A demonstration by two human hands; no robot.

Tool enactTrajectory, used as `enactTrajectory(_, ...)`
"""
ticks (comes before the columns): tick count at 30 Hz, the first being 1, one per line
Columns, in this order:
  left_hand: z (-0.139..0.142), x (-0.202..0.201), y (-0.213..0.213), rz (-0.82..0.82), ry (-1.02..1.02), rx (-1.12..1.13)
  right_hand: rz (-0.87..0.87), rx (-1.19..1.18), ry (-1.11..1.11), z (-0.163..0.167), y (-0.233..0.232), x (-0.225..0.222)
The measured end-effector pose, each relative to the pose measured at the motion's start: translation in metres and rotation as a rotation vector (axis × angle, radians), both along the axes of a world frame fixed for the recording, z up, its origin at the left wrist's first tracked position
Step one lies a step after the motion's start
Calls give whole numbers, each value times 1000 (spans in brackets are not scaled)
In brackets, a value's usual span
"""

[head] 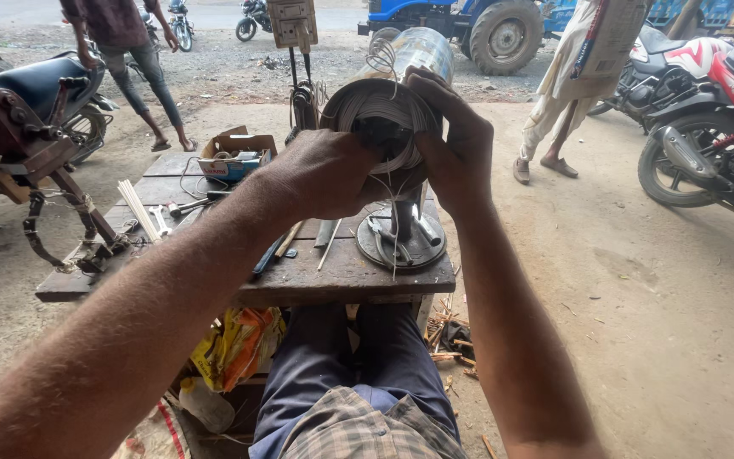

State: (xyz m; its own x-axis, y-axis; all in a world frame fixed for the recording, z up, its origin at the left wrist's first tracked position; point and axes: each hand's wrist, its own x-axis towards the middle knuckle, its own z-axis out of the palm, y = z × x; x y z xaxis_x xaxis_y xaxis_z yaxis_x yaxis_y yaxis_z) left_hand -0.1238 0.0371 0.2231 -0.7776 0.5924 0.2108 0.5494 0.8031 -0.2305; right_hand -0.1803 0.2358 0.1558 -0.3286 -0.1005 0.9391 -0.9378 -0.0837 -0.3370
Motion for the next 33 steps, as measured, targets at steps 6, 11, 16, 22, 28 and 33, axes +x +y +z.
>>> enactTrajectory(6,13,1,3,31,-77,-37,142,-75,-42,0,-3,-3)
enactTrajectory(11,23,-5,15,115,-244,-43,223,-69,4,1,-1,-4)
enactTrajectory(16,17,-33,29,108,-170,-175,192,-52,7,-4,3,-11)
enactTrajectory(22,-2,-68,39,39,-73,-302,91,-100,-103,-10,-1,-16)
enactTrajectory(28,-10,-51,-7,125,-65,98,-59,-13,-21,14,-30,-8)
enactTrajectory(33,-45,-38,-28,-22,88,385,-30,15,-46,8,-30,-1)
